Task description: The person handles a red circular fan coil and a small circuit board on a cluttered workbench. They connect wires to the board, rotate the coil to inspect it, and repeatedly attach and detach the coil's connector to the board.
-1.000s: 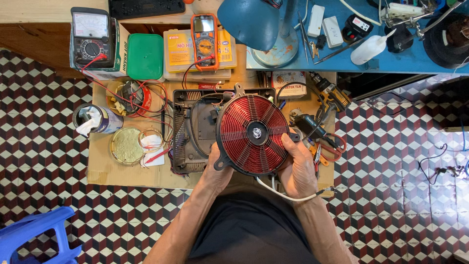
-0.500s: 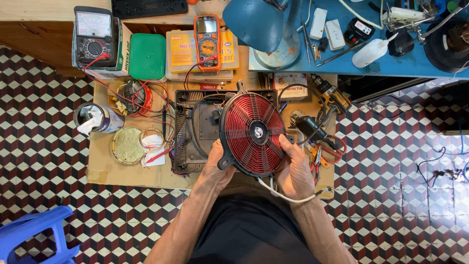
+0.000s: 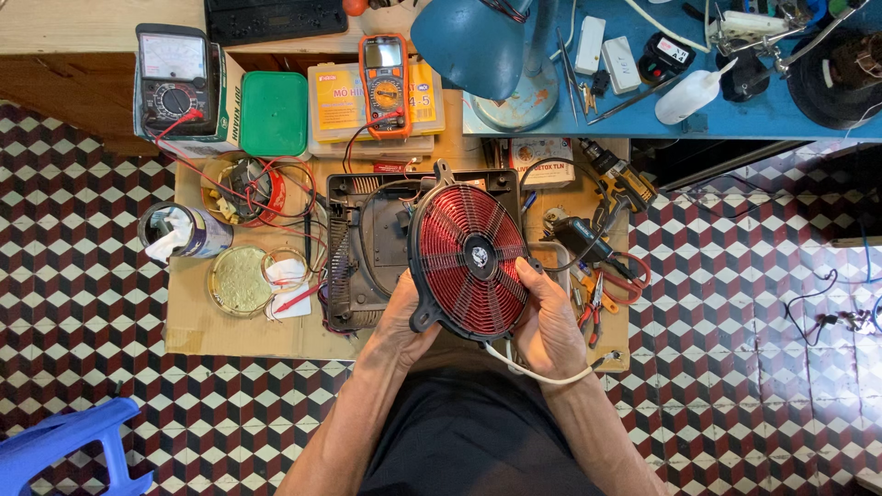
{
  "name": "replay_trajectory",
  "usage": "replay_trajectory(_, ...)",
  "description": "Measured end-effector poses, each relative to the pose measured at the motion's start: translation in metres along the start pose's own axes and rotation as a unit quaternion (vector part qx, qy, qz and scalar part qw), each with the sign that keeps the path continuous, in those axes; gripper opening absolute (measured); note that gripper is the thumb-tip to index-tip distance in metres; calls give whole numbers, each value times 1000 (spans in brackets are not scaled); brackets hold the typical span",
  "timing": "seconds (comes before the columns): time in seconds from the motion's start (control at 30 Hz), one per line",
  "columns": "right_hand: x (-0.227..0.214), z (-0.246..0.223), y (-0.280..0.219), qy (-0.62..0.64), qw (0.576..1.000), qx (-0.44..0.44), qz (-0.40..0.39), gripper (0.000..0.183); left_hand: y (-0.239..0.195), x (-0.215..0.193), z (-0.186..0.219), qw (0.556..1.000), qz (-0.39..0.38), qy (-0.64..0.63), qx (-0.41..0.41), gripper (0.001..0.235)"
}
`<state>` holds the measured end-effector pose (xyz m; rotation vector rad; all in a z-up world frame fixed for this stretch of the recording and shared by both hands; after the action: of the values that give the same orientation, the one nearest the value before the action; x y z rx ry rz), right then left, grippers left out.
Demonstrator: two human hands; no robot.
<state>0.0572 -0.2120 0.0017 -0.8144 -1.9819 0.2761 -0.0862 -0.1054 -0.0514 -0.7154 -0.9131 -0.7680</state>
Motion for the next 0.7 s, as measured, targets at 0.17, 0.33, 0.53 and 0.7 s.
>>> replay_trajectory(0.17, 5, -3, -1, 6, 1000, -16, -15, 24, -1, -10, -7, 998, 30, -56, 20, 33)
replay_trajectory(0.33, 8, -3, -1, 6, 998, -66, -13, 26, 5, -6, -10, 996, 80, -17, 32, 30)
replay_trajectory(0.53, 2, 2, -1, -11, 996, -90, 13, 28, -1, 12, -5, 986, 62, 93, 121, 28)
replay_trajectory(0.7, -4, 11, 3, 20, 999, -47, 2, 26, 0, 12, -5, 966, 108, 186, 142, 23)
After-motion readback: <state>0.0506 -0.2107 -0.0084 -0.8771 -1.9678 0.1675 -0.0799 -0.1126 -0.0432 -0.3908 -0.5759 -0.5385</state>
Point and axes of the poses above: each hand's wrist, its own y-axis towards the middle knuckle, its own x-axis out of the palm, z = x × y, the point moved 4 cm from there along y, towards the middle knuckle, and after that the axes turned 2 degrees about -z, right-handed, at the moved point
